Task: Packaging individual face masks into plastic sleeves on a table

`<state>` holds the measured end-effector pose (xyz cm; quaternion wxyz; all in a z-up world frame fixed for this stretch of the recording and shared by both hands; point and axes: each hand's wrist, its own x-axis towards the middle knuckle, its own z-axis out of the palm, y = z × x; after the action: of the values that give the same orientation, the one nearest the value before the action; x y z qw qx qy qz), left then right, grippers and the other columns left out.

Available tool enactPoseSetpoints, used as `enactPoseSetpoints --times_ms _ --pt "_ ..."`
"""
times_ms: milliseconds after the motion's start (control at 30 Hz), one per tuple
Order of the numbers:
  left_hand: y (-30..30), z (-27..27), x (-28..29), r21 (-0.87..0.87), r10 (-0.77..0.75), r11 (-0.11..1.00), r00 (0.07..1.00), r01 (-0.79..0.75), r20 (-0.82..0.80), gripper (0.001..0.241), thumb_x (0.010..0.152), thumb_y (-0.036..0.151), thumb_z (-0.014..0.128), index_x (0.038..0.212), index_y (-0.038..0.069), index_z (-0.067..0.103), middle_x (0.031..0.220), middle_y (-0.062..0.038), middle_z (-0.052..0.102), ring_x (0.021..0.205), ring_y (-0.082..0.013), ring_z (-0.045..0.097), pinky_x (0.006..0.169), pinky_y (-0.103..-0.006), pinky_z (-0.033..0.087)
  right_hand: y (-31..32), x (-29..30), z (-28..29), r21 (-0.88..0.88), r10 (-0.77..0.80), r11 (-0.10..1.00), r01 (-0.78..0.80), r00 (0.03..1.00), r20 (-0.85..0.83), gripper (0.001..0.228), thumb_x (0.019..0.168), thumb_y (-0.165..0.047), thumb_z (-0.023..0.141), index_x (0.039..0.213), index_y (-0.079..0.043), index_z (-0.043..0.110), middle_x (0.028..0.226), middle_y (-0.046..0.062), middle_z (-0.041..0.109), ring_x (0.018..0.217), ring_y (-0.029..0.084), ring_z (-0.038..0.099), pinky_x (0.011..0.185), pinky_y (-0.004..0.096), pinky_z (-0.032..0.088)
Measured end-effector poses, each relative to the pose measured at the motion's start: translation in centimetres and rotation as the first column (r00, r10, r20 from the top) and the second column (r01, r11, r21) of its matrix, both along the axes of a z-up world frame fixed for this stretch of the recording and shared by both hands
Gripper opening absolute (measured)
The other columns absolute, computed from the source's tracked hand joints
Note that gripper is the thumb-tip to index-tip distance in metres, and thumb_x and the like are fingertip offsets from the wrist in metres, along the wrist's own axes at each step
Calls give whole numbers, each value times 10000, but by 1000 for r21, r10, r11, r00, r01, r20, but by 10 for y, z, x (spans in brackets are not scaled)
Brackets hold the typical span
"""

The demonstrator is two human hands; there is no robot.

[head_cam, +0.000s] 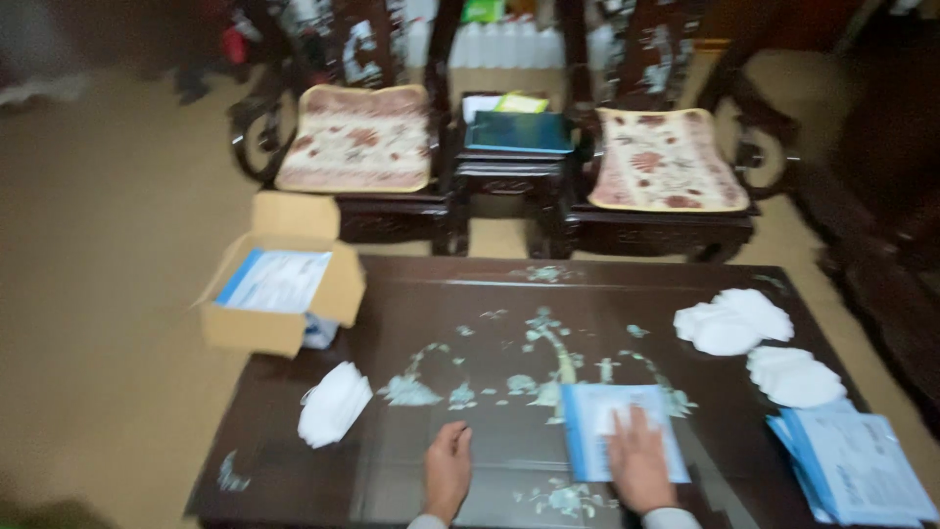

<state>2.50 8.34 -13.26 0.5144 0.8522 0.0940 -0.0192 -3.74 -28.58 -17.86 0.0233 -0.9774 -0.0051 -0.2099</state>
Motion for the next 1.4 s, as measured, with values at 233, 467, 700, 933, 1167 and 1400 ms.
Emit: enactPoseSetpoints --times_ms 233,467,700,933,1167,1400 --pt "32 12 20 -319 34 947 999 -41 -30 275 953 276 666 1149 105 757 925 -21 765 744 -126 655 653 -301 552 -57 -5 7 -15 -180 984 179 976 -120 599 1022 -481 364 1534 -187 467 1670 174 392 1560 381 346 1235 621 283" --pt "194 40 69 469 184 756 835 -457 518 410 931 336 655 1186 20 707 1057 -185 673 989 -395 584 849 -494 449 -35 -2 46 84 -289 929 362 847 -446 619 1060 -505 245 1593 -205 336 1704 118 252 1603 339 173 1289 580 126" --pt "225 27 68 555 227 783 959 -282 169 568 828 354 788 1331 133 643 1224 -156 667 1102 -411 614 929 -531 497 -39 -7 29 83 -217 968 238 954 -205 617 1045 -495 305 1553 -172 442 1686 179 345 1584 387 279 1260 621 218" --pt "223 32 74 594 223 764 967 -254 127 618 803 350 785 1378 191 621 1190 -167 640 1101 -411 614 940 -527 508 -46 -2 18 39 -274 957 289 937 -216 597 1038 -498 310 1570 -240 396 1685 97 324 1598 307 239 1292 546 185" --pt "225 56 82 627 174 777 978 -63 -117 552 883 379 745 1351 124 601 1333 -179 609 1221 -423 595 981 -572 520 -42 3 15 12 -364 921 390 871 -328 598 1021 -517 325 1575 -295 354 1698 -7 279 1608 223 202 1316 510 158" --pt "228 44 94 696 205 715 972 -69 -115 638 847 444 775 1410 205 593 1247 -127 638 1214 -368 608 999 -518 516 -31 14 47 -89 -412 880 467 654 -634 619 1043 -580 211 1616 -345 184 1745 -37 97 1636 206 71 1343 481 93"
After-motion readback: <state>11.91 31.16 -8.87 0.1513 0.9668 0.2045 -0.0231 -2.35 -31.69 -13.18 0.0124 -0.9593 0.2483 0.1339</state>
